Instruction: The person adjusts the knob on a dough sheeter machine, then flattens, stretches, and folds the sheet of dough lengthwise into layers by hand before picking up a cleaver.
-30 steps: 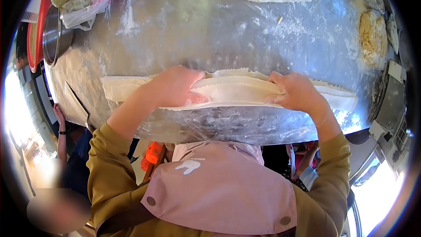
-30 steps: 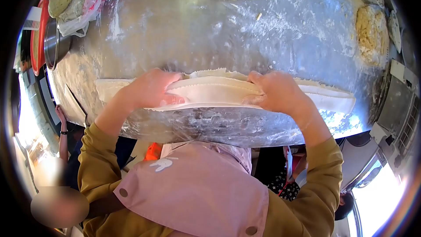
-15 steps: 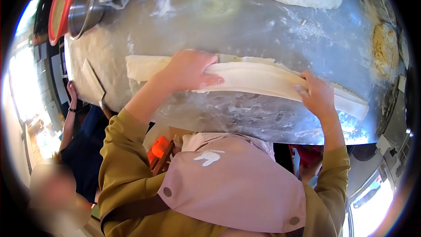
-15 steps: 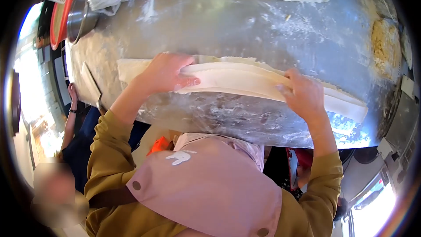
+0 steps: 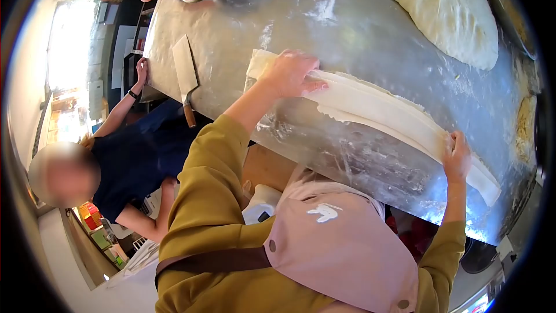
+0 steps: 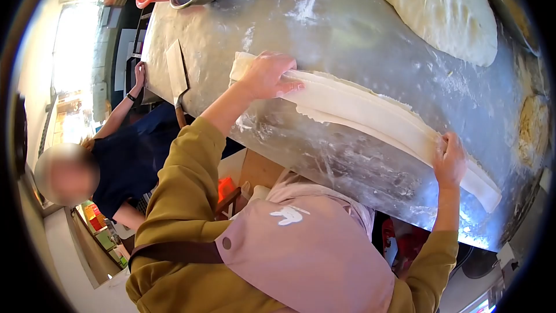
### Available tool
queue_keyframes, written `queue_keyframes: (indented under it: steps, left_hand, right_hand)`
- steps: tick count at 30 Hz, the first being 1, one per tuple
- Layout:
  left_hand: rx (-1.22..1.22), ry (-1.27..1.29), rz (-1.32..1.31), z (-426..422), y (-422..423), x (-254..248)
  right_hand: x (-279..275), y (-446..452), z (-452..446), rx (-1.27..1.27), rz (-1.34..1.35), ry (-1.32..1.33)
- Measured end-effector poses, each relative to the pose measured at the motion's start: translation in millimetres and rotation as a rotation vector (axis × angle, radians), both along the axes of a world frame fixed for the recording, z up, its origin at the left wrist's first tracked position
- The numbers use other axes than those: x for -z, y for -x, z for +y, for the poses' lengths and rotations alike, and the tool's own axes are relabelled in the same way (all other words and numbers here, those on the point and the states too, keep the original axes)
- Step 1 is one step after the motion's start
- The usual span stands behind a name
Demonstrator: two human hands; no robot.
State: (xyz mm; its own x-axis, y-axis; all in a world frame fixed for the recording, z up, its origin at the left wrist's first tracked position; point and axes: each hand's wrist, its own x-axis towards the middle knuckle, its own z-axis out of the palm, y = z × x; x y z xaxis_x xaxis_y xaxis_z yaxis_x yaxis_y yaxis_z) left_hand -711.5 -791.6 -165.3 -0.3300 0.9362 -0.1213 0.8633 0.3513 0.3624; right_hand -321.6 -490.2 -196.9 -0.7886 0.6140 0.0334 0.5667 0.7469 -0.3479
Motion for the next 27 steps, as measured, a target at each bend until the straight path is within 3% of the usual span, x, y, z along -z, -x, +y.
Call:
queue_keyframes:
  steps: [3,9,12,15,18,19,20,21,23,27]
  left_hand:
    - [0.051,-0.02,0.048,-7,10,9]
    - [0.052,0.393,-0.032,-11,25,-16]
    - [0.067,0.384,-0.047,-16,34,-12]
    - [-0.03,0.099,-0.019,-31,23,3]
    - [0.06,-0.241,0.155,-37,-3,3]
    - [0.092,-0.239,0.145,-32,-15,-1]
    - [0.128,-0.244,0.135,-20,-30,-5]
    - [0.169,-0.256,0.121,-8,-44,-7]
    - [0.205,-0.25,0.084,9,-62,3]
    - [0.203,-0.185,0.104,16,-66,19]
  right_hand:
    - [8,-4,3,0.004,0.009,-0.002]
    - [3,-3,9,-0.042,-0.035,0.061]
    - [6,0,3,-0.004,-0.032,-0.004]
    - [-1,10,-7,-0.037,-0.054,-0.281]
    - [-3,26,-43,-0.039,-0.057,-0.249]
    - [-21,49,-65,-0.099,-0.15,-0.103]
    - [-16,62,-79,-0.209,-0.109,-0.15]
    - [-21,83,-93,-0.275,-0.004,-0.034]
    - [-34,117,-111,-0.378,-0.064,0.008]
    - [-13,130,-122,-0.278,-0.035,-0.074]
